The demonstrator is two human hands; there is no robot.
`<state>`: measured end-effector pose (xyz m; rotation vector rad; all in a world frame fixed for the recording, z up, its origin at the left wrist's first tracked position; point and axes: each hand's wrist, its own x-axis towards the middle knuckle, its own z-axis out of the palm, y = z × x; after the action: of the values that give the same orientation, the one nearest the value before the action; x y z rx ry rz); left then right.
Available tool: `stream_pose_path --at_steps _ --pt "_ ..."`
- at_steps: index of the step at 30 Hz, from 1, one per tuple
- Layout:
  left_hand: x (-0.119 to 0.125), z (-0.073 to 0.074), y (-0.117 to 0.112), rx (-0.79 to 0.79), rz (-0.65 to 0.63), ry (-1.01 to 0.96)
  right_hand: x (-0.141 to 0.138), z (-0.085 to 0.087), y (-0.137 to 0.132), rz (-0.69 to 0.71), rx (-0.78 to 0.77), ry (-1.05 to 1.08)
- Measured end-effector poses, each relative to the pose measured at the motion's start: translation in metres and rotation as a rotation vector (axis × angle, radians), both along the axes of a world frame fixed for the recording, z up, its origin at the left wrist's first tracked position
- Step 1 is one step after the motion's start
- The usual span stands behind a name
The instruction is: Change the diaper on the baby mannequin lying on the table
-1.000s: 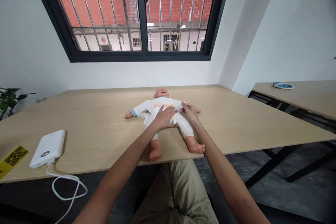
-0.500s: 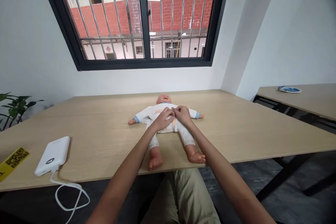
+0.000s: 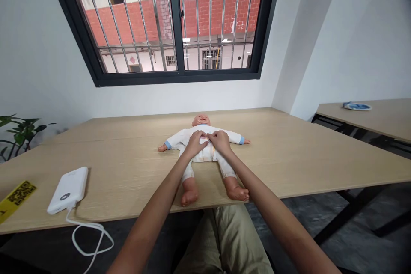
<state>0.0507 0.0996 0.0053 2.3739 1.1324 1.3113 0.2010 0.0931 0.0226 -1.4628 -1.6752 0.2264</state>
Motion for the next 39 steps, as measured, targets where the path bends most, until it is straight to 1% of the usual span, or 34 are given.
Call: stream_pose_path --at_steps 4,7,10,11,12,14,16,19,22,24,26,32,39 --pt "0.002 0.002 -0.004 0.019 0.001 0.032 -0.001 -0.005 -0.001 0.041 0.055 -0.043" --pt "0.002 0.001 -0.004 0.021 0.017 0.03 0.001 -0.009 -0.003 0.103 0.052 0.007" --pt "0.002 -0.001 -0.002 0.012 0.09 0.009 0.009 -0.012 -0.003 0.253 0.06 0.188" --pt "0.001 -0.002 -0.001 0.002 0.123 0.003 0.013 -0.013 -0.002 0.276 0.085 0.264" --pt "0.001 -0.002 -0.001 -0.013 0.154 0.0 0.017 -0.014 -0.001 0.272 0.123 0.335" --pt "0.0 -0.002 0.0 -0.044 0.196 -0.002 0.025 -0.016 0.001 0.22 0.203 0.438" --pt "0.0 -0.002 0.0 -0.055 0.207 -0.001 0.031 -0.017 0.003 0.212 0.234 0.474" --pt "0.001 -0.002 0.0 -0.057 0.207 -0.004 0.036 -0.019 0.005 0.283 0.205 0.393" --pt "0.0 -0.003 0.001 -0.077 0.2 -0.011 0.036 -0.02 0.005 0.336 0.166 0.189" --pt "0.0 -0.004 0.002 -0.069 0.193 -0.019 0.035 -0.022 0.004 0.347 0.136 0.069" --pt "0.0 -0.006 0.003 -0.058 0.193 -0.025 0.034 -0.023 0.002 0.339 0.109 0.014" --pt "-0.001 -0.005 0.001 -0.067 0.178 -0.015 0.034 -0.023 0.002 0.333 0.087 0.052" --pt "-0.002 -0.003 0.0 -0.057 0.161 -0.009 0.033 -0.024 0.004 0.421 0.137 0.198"
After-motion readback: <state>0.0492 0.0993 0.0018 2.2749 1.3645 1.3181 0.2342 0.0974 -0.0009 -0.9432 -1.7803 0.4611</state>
